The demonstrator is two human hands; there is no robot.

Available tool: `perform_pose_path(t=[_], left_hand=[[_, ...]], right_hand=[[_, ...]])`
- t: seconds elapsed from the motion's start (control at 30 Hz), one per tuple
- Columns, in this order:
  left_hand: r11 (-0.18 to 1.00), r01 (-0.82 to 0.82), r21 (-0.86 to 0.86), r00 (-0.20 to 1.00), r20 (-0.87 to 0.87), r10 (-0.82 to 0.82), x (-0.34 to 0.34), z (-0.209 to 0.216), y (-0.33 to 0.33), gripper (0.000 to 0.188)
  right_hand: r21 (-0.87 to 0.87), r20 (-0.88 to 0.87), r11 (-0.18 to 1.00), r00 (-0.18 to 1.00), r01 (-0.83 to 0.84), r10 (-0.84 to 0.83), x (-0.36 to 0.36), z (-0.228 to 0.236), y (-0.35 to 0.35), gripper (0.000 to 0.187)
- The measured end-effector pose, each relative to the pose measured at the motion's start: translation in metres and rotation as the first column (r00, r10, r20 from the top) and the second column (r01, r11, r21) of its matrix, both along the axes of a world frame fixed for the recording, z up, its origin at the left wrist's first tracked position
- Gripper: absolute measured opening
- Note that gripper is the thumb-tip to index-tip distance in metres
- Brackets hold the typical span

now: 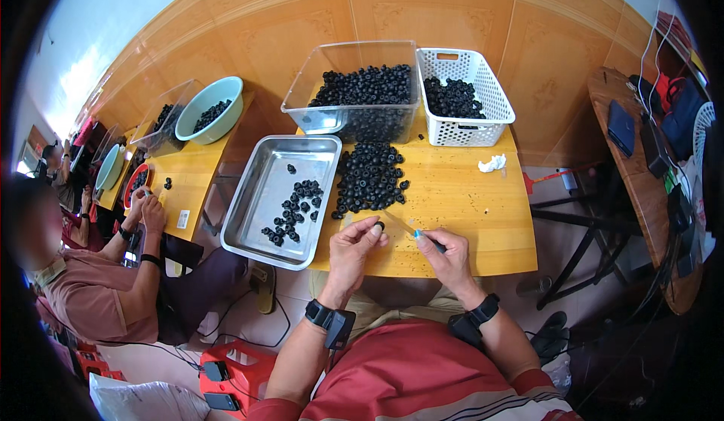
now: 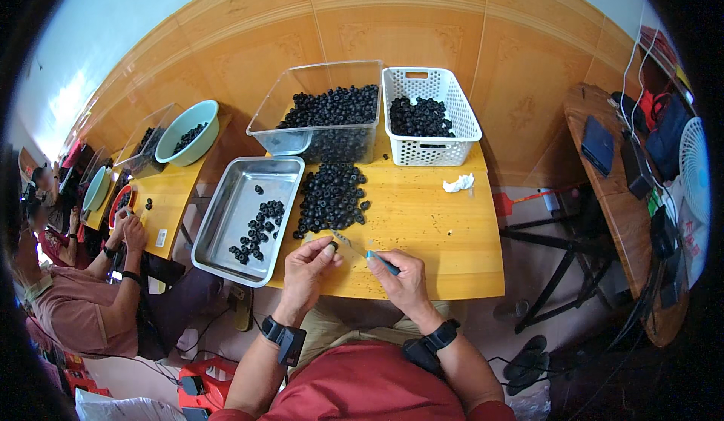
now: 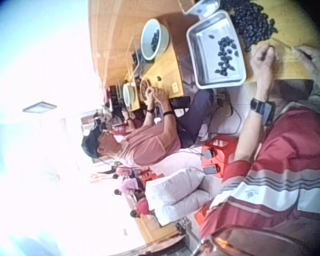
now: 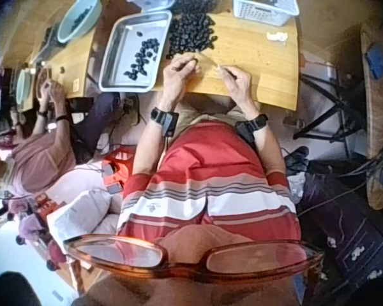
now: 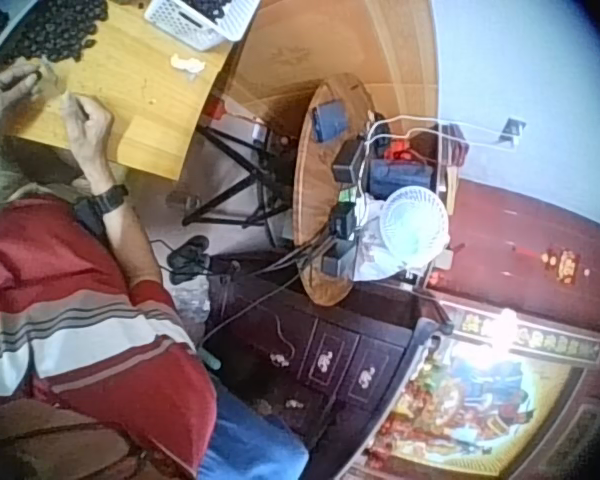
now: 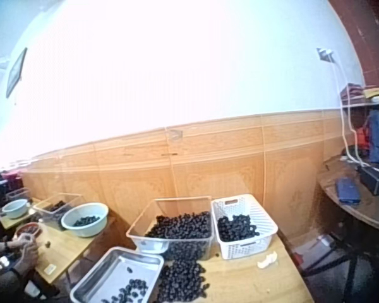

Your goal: Trimming excess material from small black molded plastic or rubber parts using a knife.

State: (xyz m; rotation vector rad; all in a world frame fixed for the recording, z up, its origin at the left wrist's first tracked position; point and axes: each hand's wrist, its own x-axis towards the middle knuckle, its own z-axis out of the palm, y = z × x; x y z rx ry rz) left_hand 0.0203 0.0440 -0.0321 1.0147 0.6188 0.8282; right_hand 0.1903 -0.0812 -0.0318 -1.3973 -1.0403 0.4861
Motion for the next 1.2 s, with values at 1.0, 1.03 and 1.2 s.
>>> perform_pose_path(t=[1.0,1.03,1.2], left_hand=[[0.933,0.18,-0.311,0.938,0.34,-0.067,-0.005,0.007,-0.018,0.01],[0.933,0.179,-0.311,0.938,0.339,-0.067,-0.005,0.007,-0.018,0.01],[0.928,0.195,-0.317,0.937,0.341,-0.08,-0.006,0.006,-0.018,0.011]], right_hand=[[0.021,0.171,0.997,0.983,-0.073,0.068,-0.003,0.003,-0.004,0.03],[0.02,0.171,0.997,0.983,-0.073,0.069,-0.003,0.003,-0.004,0.03],[0.053,0.176,0.996,0.982,-0.075,0.064,-0.005,0.006,-0.003,0.031]])
